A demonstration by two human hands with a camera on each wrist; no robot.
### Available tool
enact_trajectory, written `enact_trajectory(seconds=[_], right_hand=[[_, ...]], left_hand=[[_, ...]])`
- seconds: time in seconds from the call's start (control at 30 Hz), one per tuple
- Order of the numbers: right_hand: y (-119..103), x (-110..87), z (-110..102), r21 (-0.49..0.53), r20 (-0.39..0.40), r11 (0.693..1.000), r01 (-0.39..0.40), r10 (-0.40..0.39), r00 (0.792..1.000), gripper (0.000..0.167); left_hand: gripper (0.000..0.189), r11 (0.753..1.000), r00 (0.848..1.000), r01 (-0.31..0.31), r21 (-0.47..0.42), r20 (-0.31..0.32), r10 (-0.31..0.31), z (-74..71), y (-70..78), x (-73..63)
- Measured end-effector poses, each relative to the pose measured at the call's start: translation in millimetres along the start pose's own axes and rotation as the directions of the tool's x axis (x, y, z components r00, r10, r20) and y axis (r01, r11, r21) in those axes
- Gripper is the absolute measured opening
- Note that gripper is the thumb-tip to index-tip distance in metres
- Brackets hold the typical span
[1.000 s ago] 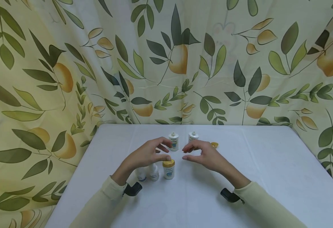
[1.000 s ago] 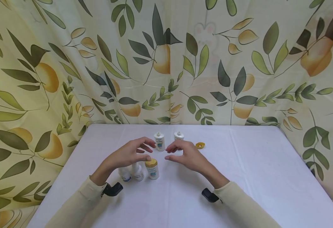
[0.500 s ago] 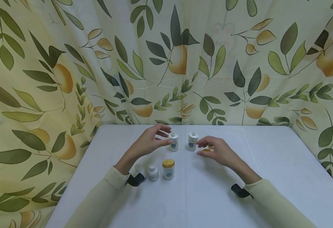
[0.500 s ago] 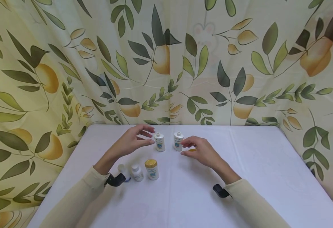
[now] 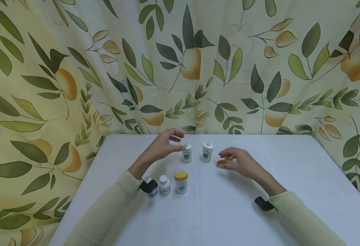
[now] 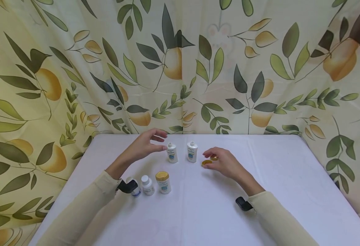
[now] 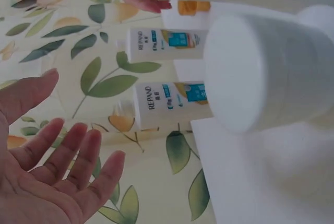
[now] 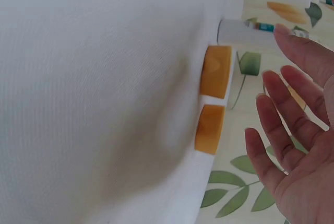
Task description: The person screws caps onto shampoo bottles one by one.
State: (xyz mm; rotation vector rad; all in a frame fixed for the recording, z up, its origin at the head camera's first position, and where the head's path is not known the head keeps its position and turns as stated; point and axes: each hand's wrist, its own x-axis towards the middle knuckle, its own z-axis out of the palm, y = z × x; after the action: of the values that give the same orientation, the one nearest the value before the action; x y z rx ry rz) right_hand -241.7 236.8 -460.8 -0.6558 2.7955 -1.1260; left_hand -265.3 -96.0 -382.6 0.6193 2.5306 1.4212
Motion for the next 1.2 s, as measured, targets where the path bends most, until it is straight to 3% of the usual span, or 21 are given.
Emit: enact_trajectory(seconds=[0.33, 0.7, 0.97, 1.2], right_hand=[[10, 2.7, -3, -0.043, 0.002, 0.999, -0.020, 0.020, 1.000, 0.043], [19, 1.6, 0, -0.042, 0.015, 0.999, -0.028, 0.029, 0.999, 0.044], [20, 4.4, -1, -0.039, 0.026, 0.999, -0.037, 0.038, 0.999, 0.043], [25, 4.3, -2, -0.062, 0.028, 0.997, -0.046, 0.048, 0.998, 0.043]], left_hand=[[0.050, 0.995, 0.997, 0.010, 0.098, 0.077, -0.017, -6.8, -4.9, 18.4], [0.049, 0.994, 0.984, 0.031, 0.102, 0.172, -0.048, -1.8, -21.2, 34.9], [0.045, 0.994, 0.969, 0.037, 0.105, 0.237, -0.061, -1.2, -25.0, 42.0], [0.035, 0.988, 0.961, -0.003, 0.155, 0.275, -0.040, 3.1, -29.4, 49.5]])
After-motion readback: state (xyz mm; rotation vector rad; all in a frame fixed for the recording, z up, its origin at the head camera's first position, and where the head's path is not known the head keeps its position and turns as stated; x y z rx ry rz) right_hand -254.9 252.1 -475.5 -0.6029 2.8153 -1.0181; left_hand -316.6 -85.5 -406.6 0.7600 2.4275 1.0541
